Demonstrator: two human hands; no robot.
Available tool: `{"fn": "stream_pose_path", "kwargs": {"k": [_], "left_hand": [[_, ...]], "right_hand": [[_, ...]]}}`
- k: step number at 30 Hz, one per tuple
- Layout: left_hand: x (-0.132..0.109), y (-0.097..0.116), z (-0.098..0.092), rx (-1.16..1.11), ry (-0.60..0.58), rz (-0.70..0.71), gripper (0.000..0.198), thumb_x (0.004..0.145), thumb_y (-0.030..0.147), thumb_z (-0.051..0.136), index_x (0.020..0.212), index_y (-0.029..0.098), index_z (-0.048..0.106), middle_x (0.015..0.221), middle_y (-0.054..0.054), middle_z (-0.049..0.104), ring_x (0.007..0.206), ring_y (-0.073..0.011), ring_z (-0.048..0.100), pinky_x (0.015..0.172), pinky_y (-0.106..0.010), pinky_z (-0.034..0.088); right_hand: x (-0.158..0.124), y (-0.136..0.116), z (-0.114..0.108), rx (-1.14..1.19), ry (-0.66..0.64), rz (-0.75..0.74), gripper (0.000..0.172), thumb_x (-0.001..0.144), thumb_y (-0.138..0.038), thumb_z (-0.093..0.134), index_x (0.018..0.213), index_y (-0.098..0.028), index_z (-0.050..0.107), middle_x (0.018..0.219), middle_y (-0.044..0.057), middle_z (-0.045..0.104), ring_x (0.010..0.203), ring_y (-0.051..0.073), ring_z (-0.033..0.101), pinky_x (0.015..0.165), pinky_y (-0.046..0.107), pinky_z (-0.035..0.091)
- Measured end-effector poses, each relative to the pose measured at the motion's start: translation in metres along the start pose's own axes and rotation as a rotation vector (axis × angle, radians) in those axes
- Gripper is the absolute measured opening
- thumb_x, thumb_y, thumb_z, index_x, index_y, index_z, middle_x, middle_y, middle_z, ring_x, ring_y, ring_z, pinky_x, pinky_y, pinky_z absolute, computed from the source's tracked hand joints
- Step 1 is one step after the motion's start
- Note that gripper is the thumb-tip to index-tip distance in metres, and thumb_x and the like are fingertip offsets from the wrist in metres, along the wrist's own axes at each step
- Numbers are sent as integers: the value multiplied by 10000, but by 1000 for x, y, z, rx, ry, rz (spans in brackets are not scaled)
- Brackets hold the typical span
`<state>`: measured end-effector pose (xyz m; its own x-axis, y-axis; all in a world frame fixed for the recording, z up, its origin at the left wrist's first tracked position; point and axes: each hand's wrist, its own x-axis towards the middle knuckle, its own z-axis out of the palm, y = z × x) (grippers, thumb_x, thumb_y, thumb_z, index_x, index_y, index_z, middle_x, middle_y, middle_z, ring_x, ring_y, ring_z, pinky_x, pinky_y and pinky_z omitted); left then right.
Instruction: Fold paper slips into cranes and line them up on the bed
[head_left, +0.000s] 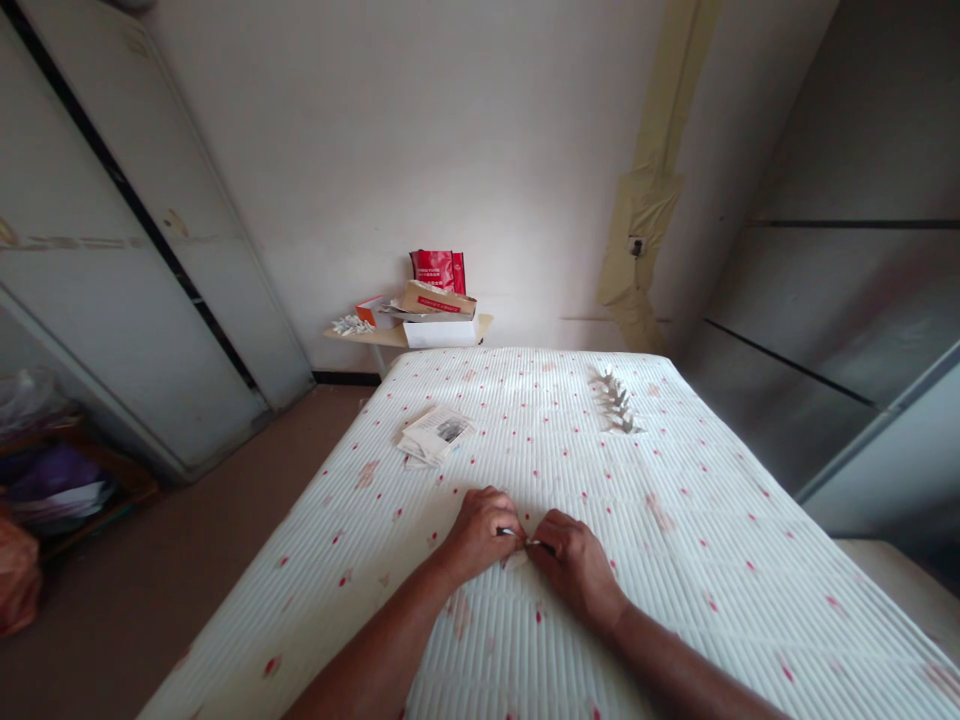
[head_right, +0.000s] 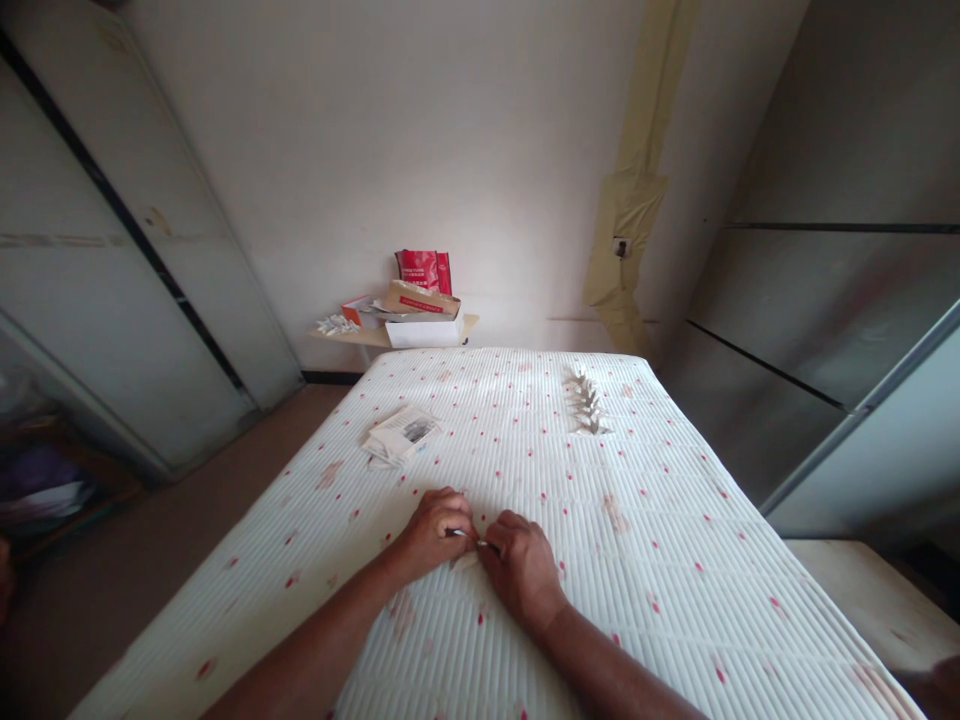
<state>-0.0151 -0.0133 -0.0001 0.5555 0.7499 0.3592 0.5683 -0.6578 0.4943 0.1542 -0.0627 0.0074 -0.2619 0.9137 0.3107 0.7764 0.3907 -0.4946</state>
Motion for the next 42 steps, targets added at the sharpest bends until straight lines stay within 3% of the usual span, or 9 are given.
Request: {"fn": "stream_pose_path", "kwargs": {"k": [7,16,22,42], "left_hand": [[3,1,2,29,-41,-1,115,698,148,642,626,224,689,694,29,641,752,-129,534,743,-292,310],[2,-2,8,23,40,69,166,674,76,606,595,207,669,650,18,624,741,-137,511,716,-284,316],[2,1,5,7,32,51,167,665,70,598,586,202,665,650,20,621,747,-134,517,736,-289,325],[4,7,6,-10,27,37,91,663,139,681,611,213,688,613,18,613,718,-131,525,716,-278,354]], "right_hand": [[-1,2,-1,82,1,-10,180,750,-83,527,589,-155,562,697,2,507,606,89,490,546,193,312],[0,-2,-1,90,10,51,81,732,-110,540,696,-163,589,713,0,525,618,100,497,563,197,329],[-2,0,-1,83,24,62,160,783,-134,500,635,-163,551,663,-6,524,603,100,493,559,198,326],[-4,0,-2,-83,-19,108,121,786,-166,566,683,-169,629,702,9,623,658,127,565,610,209,349]]}}
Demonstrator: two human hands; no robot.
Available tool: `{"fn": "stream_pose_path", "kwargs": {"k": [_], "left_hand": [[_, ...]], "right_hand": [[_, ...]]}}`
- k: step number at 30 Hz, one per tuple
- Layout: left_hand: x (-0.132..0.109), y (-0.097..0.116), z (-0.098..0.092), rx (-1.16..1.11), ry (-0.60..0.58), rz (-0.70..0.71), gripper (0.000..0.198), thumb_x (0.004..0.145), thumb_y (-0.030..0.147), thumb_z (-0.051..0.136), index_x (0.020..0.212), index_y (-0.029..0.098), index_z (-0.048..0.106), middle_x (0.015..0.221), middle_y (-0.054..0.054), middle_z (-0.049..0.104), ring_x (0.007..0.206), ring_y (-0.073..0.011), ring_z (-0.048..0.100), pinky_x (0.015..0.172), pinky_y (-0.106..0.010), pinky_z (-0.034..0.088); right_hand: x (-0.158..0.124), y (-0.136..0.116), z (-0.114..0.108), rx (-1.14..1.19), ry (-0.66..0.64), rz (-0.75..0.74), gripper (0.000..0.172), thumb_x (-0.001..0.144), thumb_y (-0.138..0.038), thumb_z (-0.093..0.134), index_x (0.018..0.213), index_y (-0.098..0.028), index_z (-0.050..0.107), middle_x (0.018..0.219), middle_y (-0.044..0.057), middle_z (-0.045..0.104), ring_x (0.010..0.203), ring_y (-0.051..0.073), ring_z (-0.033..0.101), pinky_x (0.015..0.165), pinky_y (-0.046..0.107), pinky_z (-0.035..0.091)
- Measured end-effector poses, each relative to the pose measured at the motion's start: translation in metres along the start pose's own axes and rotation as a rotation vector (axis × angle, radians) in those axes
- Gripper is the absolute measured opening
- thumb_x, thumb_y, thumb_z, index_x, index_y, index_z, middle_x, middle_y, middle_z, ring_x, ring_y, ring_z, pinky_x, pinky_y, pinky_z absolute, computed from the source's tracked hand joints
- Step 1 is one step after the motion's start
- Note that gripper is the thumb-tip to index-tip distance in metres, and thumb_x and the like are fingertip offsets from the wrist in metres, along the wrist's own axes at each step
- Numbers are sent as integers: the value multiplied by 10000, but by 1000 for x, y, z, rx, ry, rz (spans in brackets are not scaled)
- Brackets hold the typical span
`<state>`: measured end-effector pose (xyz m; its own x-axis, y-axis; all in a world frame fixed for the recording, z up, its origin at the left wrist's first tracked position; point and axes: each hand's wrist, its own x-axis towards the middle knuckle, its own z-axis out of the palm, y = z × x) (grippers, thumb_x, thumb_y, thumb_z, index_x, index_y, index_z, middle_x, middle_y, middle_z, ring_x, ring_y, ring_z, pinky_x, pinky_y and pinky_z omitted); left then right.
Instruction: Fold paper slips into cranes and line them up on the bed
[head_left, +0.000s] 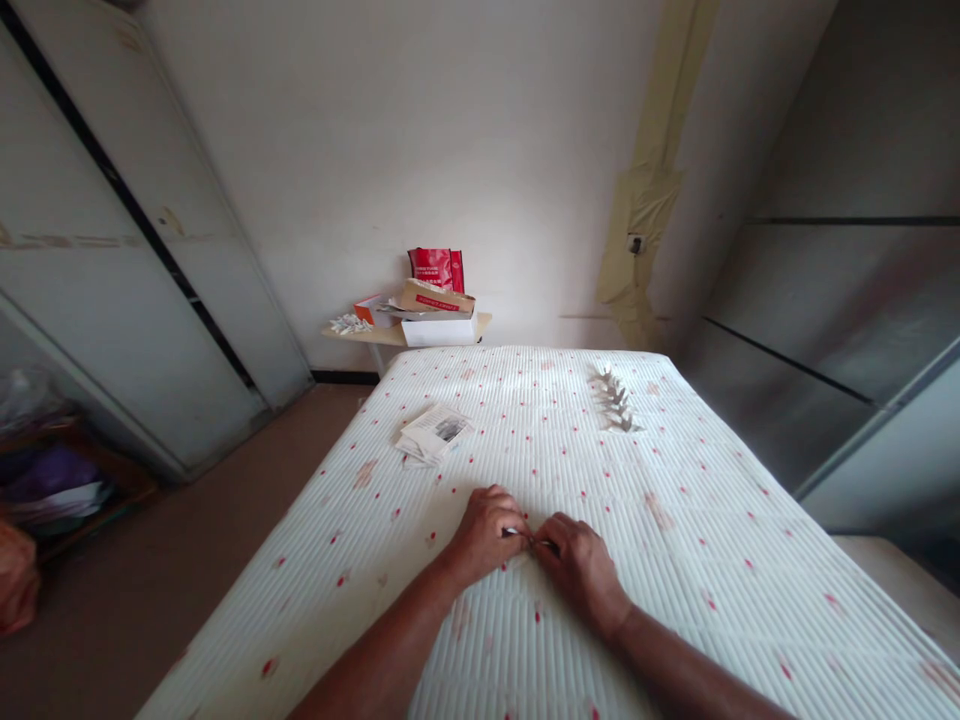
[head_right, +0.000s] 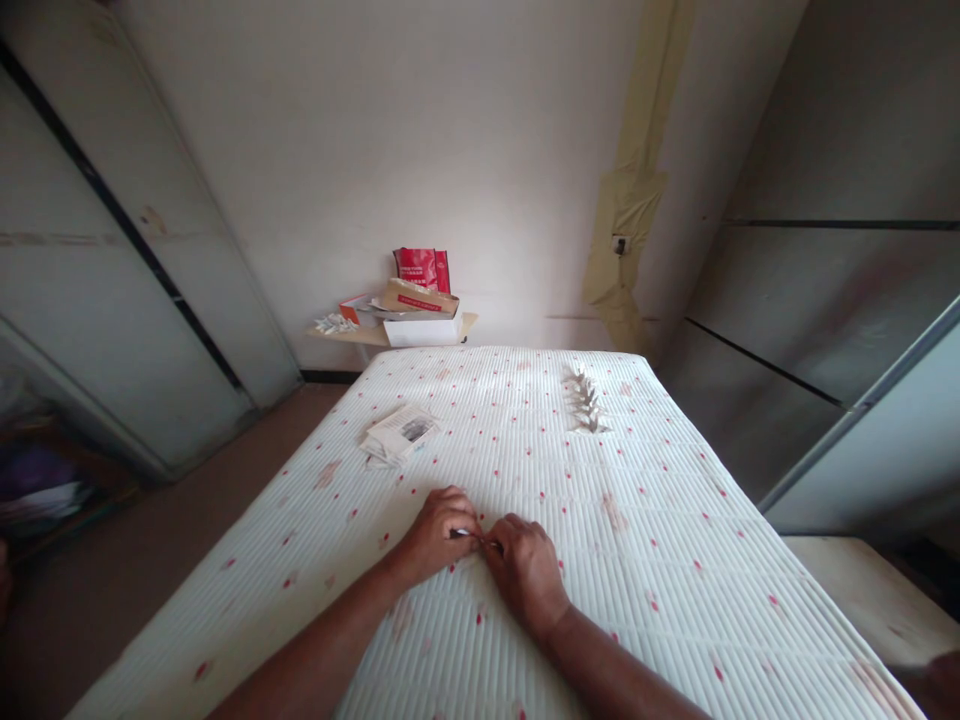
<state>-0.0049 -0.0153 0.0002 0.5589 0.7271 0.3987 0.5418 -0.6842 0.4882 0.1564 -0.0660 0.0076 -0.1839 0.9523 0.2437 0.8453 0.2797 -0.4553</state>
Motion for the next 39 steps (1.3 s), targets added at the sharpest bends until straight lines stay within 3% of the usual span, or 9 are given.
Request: {"fn": "stream_pose_path", "kwargs": {"k": [19,29,34,39], "left_hand": [[-4,-1,5,94,-71,65,108,730,107,563,639,163,553,677,-6,544,779,-159,471,738,-291,358],[-2,-5,3,0,-78,64,111,722,99,589,638,164,623,643,1,578,744,-145,512,744,-281,375],[-2,-3,-1,-78,-80,-19,103,692,90,598,720,176,646,717,1,612,797,-150,536,796,-294,386],[-3,5,-9,-174,-62,-141,393,630,24,532,976,192,612,847,-1,625,872,-154,548,820,-290,407]], "right_hand": [[5,-5,6,-223,1,-122,153,740,-92,469,707,-165,600,677,29,608,614,135,548,588,255,306],[4,-4,5,-202,-25,-74,134,744,-112,498,689,-161,611,688,24,618,606,121,541,587,235,315],[2,2,-4,-8,-85,-103,96,742,-145,532,664,-160,585,682,11,587,599,116,524,562,218,338],[-4,19,-22,302,-79,-163,157,790,-108,444,737,-168,578,748,16,561,683,117,548,627,212,406]]}}
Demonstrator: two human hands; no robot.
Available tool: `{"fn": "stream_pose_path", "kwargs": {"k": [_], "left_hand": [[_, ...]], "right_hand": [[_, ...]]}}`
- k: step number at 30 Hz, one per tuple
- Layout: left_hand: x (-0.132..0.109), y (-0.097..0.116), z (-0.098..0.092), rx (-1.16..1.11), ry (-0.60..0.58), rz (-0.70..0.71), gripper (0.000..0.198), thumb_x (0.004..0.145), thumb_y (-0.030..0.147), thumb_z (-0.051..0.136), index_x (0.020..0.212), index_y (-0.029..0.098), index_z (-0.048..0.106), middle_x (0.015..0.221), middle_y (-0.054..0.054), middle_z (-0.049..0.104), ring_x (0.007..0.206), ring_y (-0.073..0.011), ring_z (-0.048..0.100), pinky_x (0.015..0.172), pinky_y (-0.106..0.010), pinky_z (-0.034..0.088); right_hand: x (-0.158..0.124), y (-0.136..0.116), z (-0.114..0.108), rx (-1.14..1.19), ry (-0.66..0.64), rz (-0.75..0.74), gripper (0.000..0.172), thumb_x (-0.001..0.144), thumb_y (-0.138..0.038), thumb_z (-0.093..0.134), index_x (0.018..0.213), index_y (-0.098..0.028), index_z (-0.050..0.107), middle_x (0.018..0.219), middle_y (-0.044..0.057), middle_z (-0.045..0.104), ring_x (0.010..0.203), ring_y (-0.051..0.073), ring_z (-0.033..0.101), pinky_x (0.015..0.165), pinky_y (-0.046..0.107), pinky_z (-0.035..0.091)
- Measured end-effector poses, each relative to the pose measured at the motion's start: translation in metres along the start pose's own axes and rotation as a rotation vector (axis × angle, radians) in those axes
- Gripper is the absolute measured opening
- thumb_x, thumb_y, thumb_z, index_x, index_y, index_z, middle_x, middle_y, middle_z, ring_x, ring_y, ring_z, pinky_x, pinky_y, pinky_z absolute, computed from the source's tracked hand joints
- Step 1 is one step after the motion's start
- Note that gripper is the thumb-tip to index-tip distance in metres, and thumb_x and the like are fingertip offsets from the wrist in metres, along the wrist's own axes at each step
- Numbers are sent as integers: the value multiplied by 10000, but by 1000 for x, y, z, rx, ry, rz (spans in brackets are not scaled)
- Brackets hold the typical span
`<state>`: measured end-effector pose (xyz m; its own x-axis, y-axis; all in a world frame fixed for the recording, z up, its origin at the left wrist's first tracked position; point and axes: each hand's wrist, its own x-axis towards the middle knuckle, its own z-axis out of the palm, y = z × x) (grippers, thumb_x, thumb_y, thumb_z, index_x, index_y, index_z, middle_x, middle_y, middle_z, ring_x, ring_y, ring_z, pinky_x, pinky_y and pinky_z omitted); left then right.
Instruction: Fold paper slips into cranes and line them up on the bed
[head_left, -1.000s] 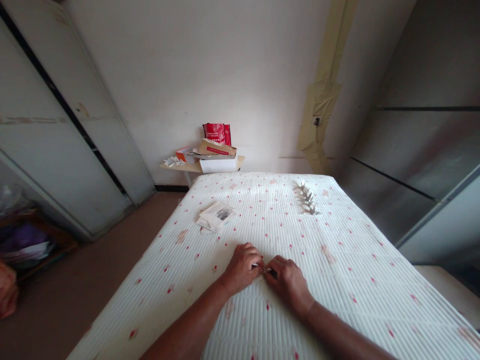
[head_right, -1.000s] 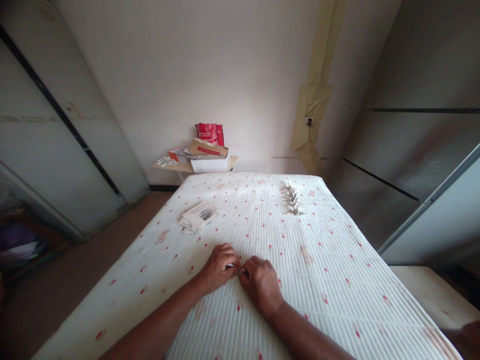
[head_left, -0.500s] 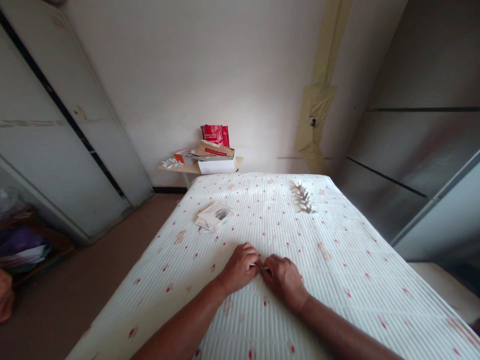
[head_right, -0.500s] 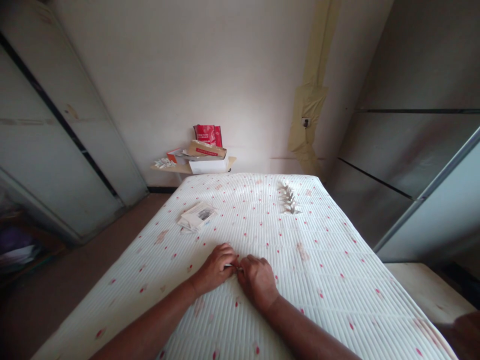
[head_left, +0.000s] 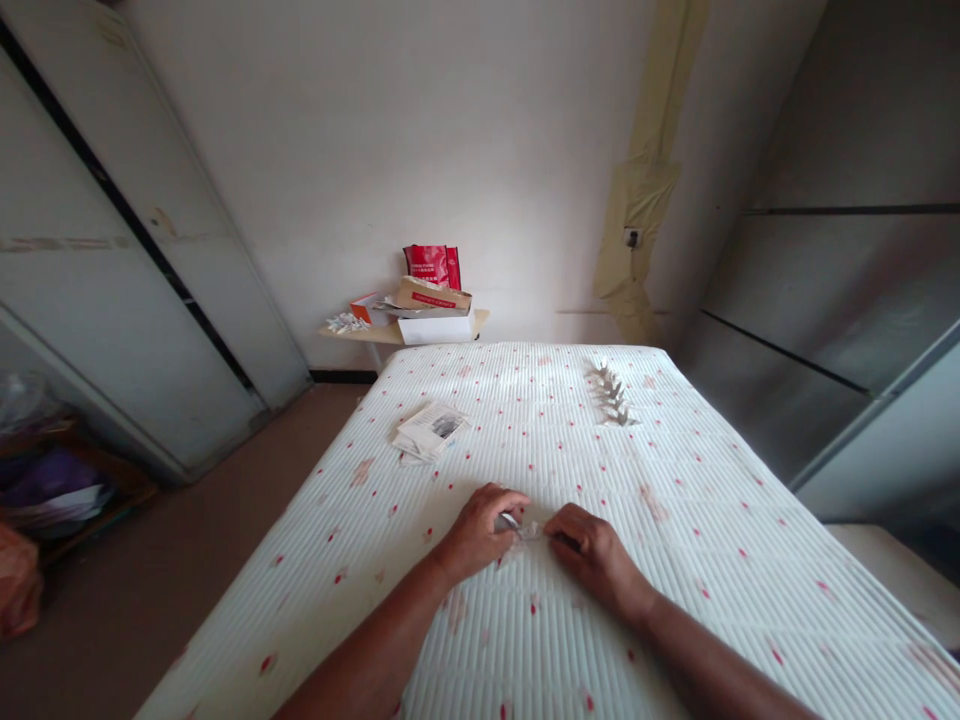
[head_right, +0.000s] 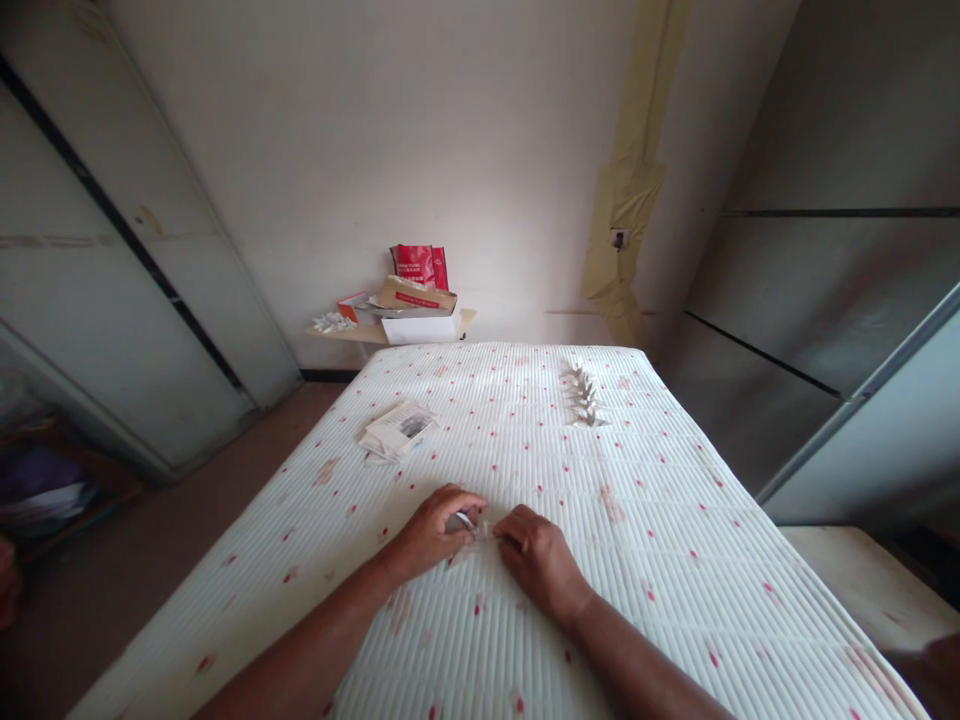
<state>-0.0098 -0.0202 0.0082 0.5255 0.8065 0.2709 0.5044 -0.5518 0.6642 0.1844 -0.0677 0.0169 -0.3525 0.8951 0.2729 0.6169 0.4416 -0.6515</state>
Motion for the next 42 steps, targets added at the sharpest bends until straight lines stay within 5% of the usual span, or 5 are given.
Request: {"fn": "stream_pose_path", "kwargs": {"k": [11,18,25,36,42], "left_hand": [[-15,1,-10,-128,65,-116,592,587,29,475,1143,229,509,1027,-26,582,1014,-174,522,938,-345,391],[-41,11,-15,47,198,52,233,752,208,478,959,203,587,997,-61,565,988,-207,489,879,-376,405],[-51,35,-5,383,38,34,221,757,240,560,973,255,603,937,-28,585,912,-214,461,798,-376,343],[-43,40,-3,509,43,28,201,746,171,573,920,265,608,882,-15,565,903,-210,455,772,-371,306],[-48,36,-4,461,40,8,266,748,187,564,1000,268,593,907,-24,557,908,-211,440,798,-380,318]], "right_hand": [[-7,8,-10,47,7,-112,321,808,-73,397,1009,-175,625,1034,93,590,925,153,577,796,265,473],[-8,11,-1,-229,1,-174,377,811,-83,428,1115,-225,600,1096,91,579,975,182,553,828,319,459],[-7,1,1,-431,-63,-209,214,876,-211,475,1017,-257,629,1022,64,586,886,191,506,765,312,403],[1,-8,0,-215,-71,-79,395,715,-48,503,1044,-232,619,981,36,586,897,160,524,768,267,390],[5,-10,6,-309,-116,-83,268,780,-59,488,893,-237,653,897,20,593,862,152,514,733,265,352]]}}
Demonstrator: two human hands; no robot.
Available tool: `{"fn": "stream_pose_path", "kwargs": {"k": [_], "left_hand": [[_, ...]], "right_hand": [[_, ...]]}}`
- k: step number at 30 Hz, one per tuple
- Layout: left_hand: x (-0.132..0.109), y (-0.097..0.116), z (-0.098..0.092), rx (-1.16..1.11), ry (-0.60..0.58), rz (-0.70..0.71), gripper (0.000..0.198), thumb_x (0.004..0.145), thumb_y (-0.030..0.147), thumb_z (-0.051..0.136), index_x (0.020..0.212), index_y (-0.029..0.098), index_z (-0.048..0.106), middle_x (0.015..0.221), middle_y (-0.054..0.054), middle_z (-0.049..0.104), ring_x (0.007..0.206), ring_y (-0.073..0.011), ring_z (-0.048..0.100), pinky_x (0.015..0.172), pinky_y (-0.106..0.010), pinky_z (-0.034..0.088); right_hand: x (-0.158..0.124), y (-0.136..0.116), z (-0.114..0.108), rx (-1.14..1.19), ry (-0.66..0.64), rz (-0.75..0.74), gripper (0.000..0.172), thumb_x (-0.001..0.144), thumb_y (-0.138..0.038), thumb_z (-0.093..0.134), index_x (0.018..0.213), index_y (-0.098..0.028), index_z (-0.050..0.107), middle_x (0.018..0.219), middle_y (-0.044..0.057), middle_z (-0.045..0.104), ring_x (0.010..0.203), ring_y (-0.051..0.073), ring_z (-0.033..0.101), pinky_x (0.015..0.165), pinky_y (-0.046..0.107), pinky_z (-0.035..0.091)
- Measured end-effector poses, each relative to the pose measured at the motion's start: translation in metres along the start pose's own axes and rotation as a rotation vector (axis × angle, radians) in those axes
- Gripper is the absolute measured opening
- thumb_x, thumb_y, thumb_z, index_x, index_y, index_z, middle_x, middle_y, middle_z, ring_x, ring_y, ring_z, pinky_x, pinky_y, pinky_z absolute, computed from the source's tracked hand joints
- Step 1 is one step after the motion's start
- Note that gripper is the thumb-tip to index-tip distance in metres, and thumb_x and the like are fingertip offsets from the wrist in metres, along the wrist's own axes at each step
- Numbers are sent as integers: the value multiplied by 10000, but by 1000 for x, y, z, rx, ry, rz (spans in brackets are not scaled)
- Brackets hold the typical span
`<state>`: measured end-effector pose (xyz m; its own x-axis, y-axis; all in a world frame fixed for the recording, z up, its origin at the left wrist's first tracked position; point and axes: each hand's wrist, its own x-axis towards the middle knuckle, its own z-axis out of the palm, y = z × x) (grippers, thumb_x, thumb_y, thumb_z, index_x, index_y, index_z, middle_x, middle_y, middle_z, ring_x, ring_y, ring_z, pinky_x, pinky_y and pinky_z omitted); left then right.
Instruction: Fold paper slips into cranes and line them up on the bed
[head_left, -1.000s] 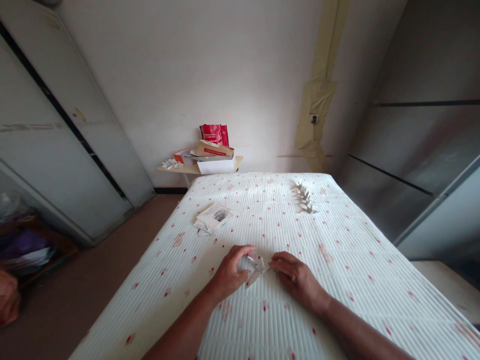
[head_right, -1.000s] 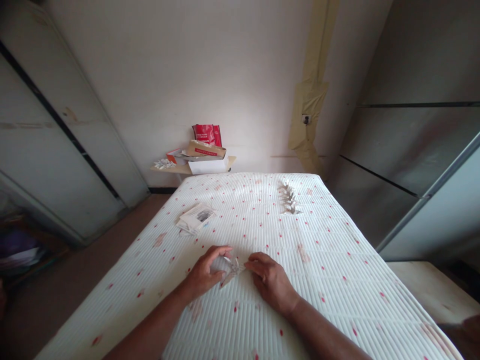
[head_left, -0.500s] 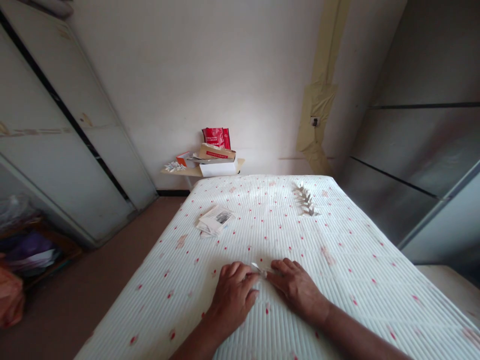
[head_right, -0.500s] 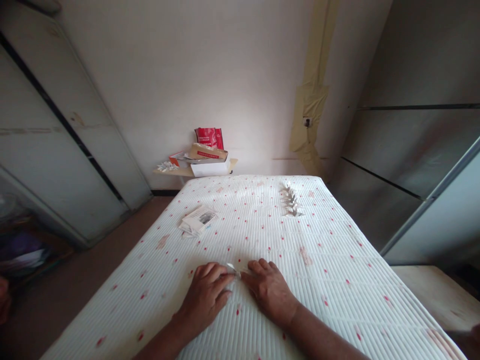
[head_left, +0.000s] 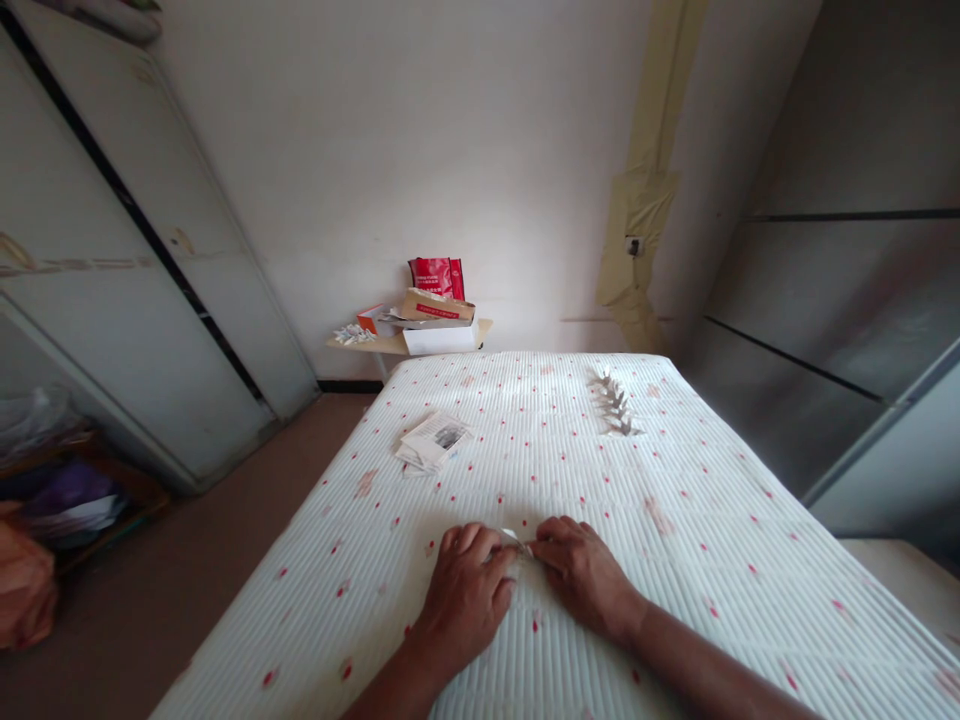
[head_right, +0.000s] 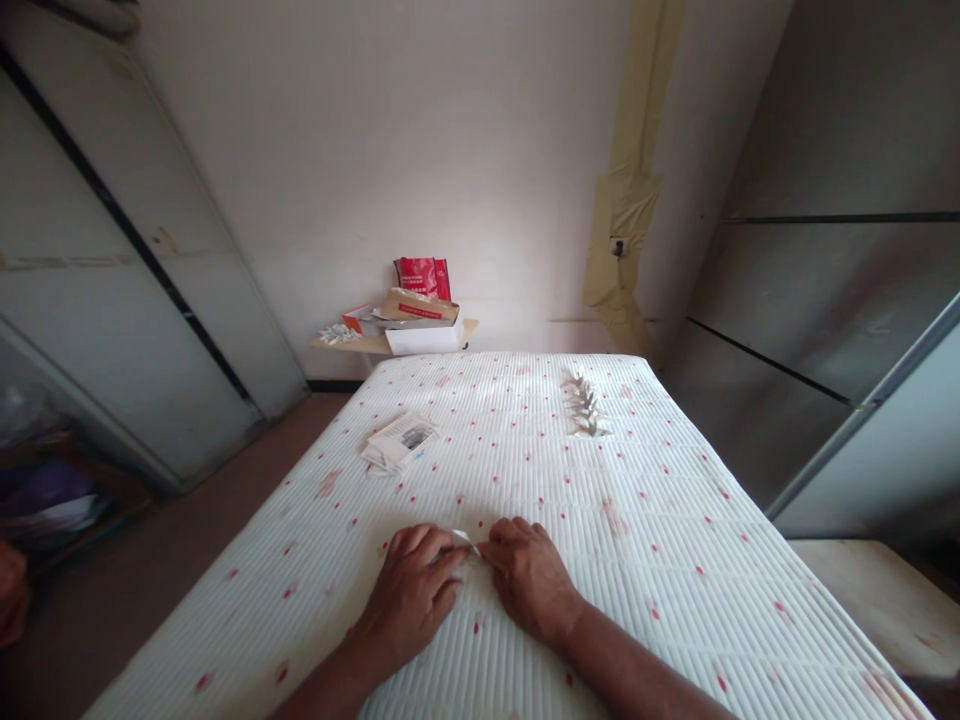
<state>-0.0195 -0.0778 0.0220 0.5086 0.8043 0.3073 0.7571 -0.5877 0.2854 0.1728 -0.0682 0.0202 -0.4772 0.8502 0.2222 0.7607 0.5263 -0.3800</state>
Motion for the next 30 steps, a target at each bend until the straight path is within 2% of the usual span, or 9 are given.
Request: {"fn": "stream_pose_path", "kwargs": {"k": [5,9,13,18,21,26,30], "left_hand": [[0,2,-2,-24,-38,36,230,759,156,534,964,244,590,952,-22,548,946,-205,433,838,-385,323],[1,4,-1,-25,-45,52,276,766,126,499,1017,224,559,1001,-25,545,975,-195,433,883,-387,319],[-3,4,5,7,-21,58,339,783,108,459,1091,229,531,1015,-25,547,984,-188,433,912,-388,317],[-10,9,15,102,14,-2,400,775,78,438,1145,213,504,1033,-37,541,971,-190,431,924,-400,318],[-10,12,17,130,17,-10,372,759,57,433,1090,197,531,1026,-41,540,976,-194,428,943,-418,304],[0,13,14,122,9,23,220,748,78,462,900,187,577,944,-33,546,970,-197,438,973,-452,278],[4,11,14,89,-14,44,213,712,63,474,852,187,576,925,-25,549,994,-200,439,1014,-471,233]], "right_hand": [[-1,1,0,-96,-43,-50,189,857,-147,479,911,-239,634,919,24,584,849,157,494,708,273,324],[-3,0,0,-135,-49,-72,171,880,-183,466,936,-245,615,934,21,580,834,163,481,703,283,311],[-5,0,1,-127,-24,-71,172,891,-179,450,939,-234,605,937,24,573,849,163,473,713,285,304],[-6,-3,4,-150,-12,-73,169,884,-171,451,939,-224,602,914,32,572,830,170,465,700,297,287],[-7,-5,5,-164,-11,-67,166,865,-147,460,929,-220,595,896,30,573,816,172,459,695,300,279],[-6,-6,7,-198,-16,-65,184,832,-123,474,942,-215,590,890,34,579,794,173,451,680,307,268],[-5,-6,9,-198,-15,-58,166,819,-119,476,890,-213,593,887,27,583,792,171,452,682,308,270]]}}
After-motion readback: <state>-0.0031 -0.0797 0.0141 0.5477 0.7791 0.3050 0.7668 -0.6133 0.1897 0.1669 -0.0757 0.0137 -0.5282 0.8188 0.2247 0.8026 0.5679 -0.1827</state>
